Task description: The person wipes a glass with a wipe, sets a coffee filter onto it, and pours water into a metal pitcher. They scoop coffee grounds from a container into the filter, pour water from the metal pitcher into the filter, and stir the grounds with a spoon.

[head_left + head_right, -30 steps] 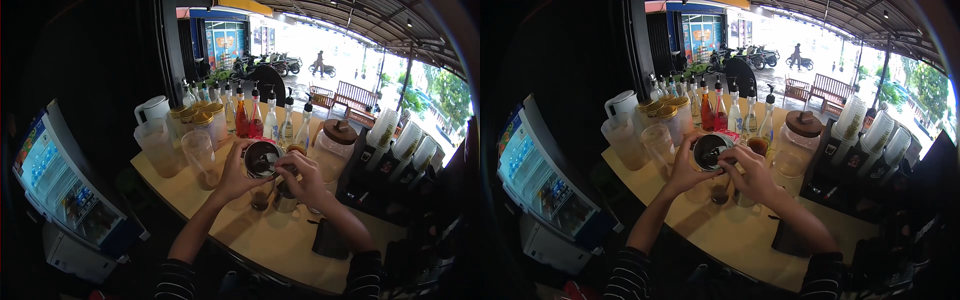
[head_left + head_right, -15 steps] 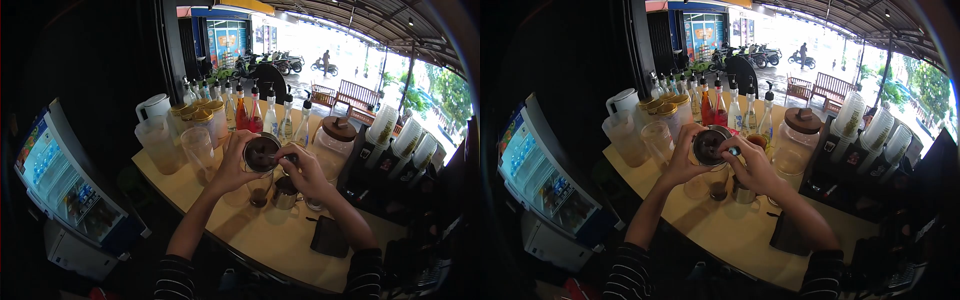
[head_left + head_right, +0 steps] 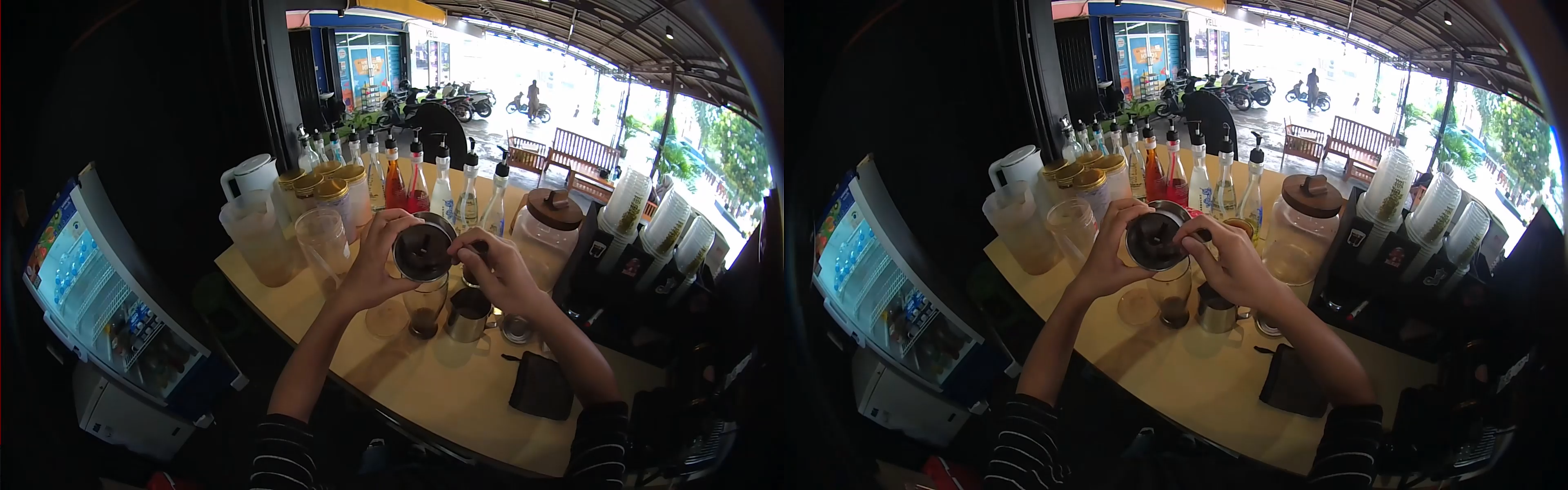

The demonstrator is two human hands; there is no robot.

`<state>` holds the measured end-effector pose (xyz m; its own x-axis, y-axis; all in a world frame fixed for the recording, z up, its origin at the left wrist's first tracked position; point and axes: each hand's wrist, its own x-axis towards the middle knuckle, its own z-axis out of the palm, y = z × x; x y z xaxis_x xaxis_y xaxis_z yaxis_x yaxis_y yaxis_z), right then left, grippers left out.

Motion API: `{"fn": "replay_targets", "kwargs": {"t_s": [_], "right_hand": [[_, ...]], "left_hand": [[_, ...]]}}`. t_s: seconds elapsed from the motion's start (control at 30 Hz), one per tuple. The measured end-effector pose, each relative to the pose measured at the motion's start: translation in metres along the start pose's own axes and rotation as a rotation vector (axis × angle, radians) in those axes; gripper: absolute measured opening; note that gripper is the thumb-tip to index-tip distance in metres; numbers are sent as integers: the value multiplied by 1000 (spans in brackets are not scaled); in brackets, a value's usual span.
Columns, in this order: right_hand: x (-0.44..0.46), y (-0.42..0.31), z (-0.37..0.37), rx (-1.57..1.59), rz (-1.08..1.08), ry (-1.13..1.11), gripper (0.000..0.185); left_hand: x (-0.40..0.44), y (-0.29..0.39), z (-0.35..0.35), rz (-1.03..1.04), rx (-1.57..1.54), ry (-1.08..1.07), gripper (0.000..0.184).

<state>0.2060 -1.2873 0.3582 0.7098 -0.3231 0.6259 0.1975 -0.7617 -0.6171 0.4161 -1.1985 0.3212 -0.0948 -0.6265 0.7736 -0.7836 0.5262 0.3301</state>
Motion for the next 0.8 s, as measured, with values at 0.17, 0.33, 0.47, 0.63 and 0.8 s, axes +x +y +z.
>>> {"fn": "replay_targets", "kwargs": {"t_s": [0.17,0.33,0.47,0.63,0.8], "right_hand": [[2,3,0,55,13,43,9],[3,10,1,26,-38,59,10],[3,13,1,38,-11,-20,10],[3,18,1,-22,-50,14,11],[1,17,-3,-7,-3,57,12]], "left_hand": [[1,1,-2,7,31,-18,85],[-2,-7,4,11,-27,37,85],[-1,-7,5,17,6,56,85],[1,-5,7,22,19,53,85],[1,-2,11,-6,-18,82,83]]}}
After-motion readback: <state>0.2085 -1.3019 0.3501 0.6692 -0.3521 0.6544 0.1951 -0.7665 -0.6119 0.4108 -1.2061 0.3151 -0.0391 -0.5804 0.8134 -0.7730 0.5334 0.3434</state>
